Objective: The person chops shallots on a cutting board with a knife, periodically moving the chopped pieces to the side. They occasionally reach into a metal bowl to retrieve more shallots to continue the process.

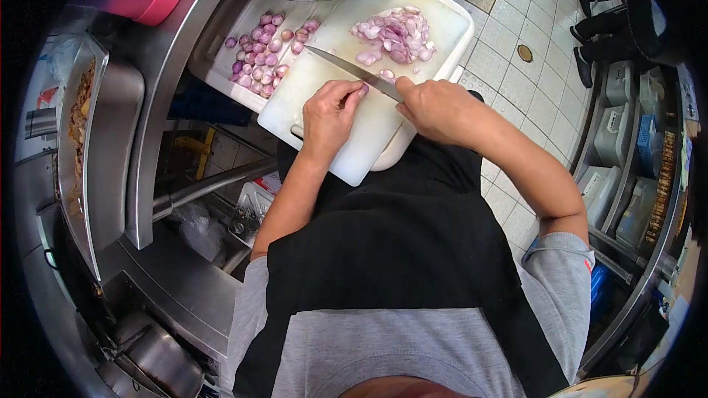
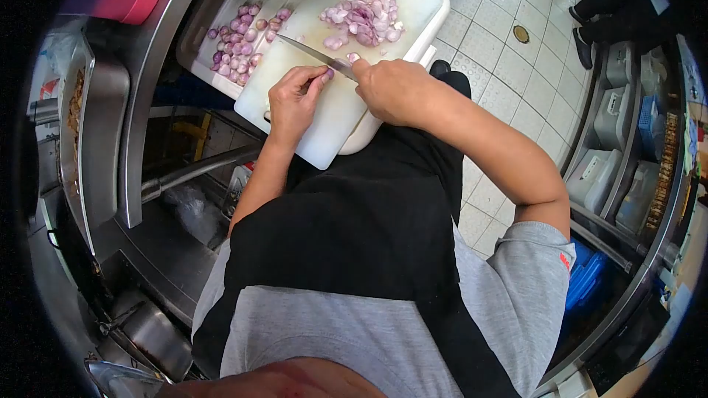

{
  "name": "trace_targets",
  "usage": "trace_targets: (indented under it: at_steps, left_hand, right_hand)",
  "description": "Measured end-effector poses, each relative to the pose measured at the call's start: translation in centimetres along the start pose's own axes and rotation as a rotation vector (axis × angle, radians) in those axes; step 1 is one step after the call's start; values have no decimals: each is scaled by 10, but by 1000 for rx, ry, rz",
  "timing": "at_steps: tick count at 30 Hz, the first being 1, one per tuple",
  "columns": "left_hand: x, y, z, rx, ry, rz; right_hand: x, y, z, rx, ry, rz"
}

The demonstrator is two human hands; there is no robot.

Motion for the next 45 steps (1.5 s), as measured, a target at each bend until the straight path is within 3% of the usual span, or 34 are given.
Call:
trace_targets:
  at_steps: [7, 15, 20, 25, 27, 32, 41, 45]
  left_hand:
    - [-1, -6, 4, -21, 50, 11]
    - [-2, -3, 3, -23, 44, -10]
    - [-3, -4, 3, -35, 41, -2]
    - [-4, -4, 5, -27, 59, 8]
    - [-4, -4, 5, -29, 66, 4]
    - [-4, -4, 3, -9, 54, 10]
    - [-4, -5, 5, -13, 68, 18]
    - [-3, -4, 4, -1, 59, 8]
  right_hand:
    - [17, 5, 33, 100, 84, -17]
    - [-6, -3, 0, 21, -11, -29]
    - [21, 1, 35, 139, 85, 14]
    - [5, -2, 6, 58, 108, -28]
    - [-4, -6, -2, 47, -5, -18]
    - [22, 1, 42, 147, 108, 7]
    - [-5, -5, 1, 58, 14, -21]
    - [17, -4, 39, 137, 57, 37]
Point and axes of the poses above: each hand's wrist, its own x-axis towards the middle knuckle, its own z-axis out of the palm, y = z × x, the point moved 1 cm from there along x, towards the middle knuckle, and after that the axes turned 14 degrees about -y, right-handed, at the moved point
